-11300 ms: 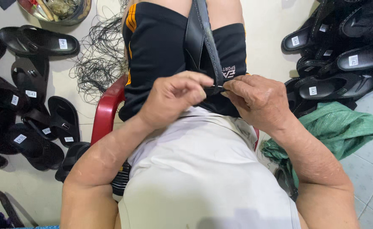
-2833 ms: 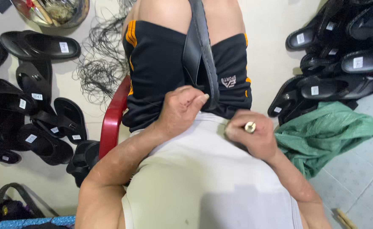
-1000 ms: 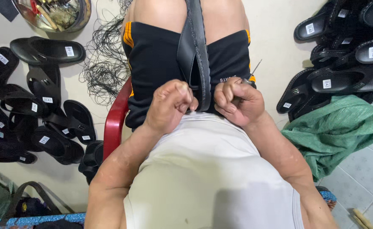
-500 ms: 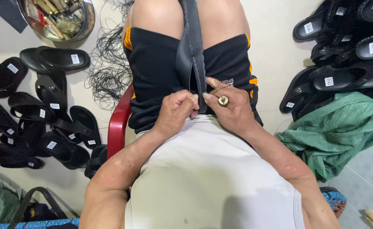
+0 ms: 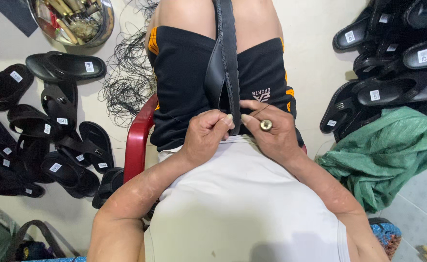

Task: The person stitches a black sandal using a needle and thread. They repeatedly push the needle through the sandal strap and pull the thread to secure the seam while seated in a workshop.

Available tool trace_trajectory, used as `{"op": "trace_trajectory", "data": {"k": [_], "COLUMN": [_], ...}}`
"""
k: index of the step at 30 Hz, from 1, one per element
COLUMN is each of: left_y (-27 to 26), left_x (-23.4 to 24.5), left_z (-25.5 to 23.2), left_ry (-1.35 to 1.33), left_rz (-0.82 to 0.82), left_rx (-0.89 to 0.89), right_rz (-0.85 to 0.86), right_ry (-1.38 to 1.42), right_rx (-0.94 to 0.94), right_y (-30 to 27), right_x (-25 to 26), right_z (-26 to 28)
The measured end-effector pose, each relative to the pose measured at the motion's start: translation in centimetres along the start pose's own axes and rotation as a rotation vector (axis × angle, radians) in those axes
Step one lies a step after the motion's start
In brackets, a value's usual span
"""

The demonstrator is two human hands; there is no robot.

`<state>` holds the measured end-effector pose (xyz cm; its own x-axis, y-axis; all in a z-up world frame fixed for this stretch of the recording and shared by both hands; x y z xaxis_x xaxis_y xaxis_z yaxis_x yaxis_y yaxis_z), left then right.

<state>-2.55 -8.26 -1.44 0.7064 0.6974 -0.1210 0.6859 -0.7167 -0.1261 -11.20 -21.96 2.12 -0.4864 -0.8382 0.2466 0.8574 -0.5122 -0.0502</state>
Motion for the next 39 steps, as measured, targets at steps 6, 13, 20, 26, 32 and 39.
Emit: {"op": "trace_trajectory", "data": {"k": [6,13,20,26,32,39], "left_y": [-0.8,-0.4,-3.3,-2.0,-0.7,-0.2], "left_x": [-1.9,13.4,25.3,3.8,0.2,0.2], "left_z": [-3.6,-2.8,-3.8,-6.1,-1.8,-1.4], "left_ry": [0.274,-0.359,1.347,0.626,0.334,0.388], "left_rz": [0.129,0.150,-0.494,0.096,0.121,0.101], "left_rx": [-0.423,-0.280,-0.293,-0.519,-0.387,-0.359], "right_rz": [0.040,0.046,0.200,0.239,0.233,0.382], "right_ry": [-0.088,-0.304,-0.638,-0.708,-0.706,-0.920], "right_rx": [0.022,0.069,0.234,0.305,0.215,0.323], "right_y": [0.5,-2.0,-4.1,-3.8,-2.6,-1.5], "right_x": [2.3,5.9,3.4,1.8,2.1,2.0], "right_z": [4.0,3.7,4.2,5.0,5.7,6.8]}}
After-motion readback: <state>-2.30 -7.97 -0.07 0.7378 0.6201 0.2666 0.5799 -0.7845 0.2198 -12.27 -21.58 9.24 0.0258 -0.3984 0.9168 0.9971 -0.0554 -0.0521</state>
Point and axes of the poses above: each hand's wrist, its own y-axis towards the middle knuckle, its own x-axis out of the back of the hand, z = x × y, the point moved 7 cm from there along y, towards the middle knuckle, and after that the axes turned 4 degrees about -x, right-handed, at the moved point
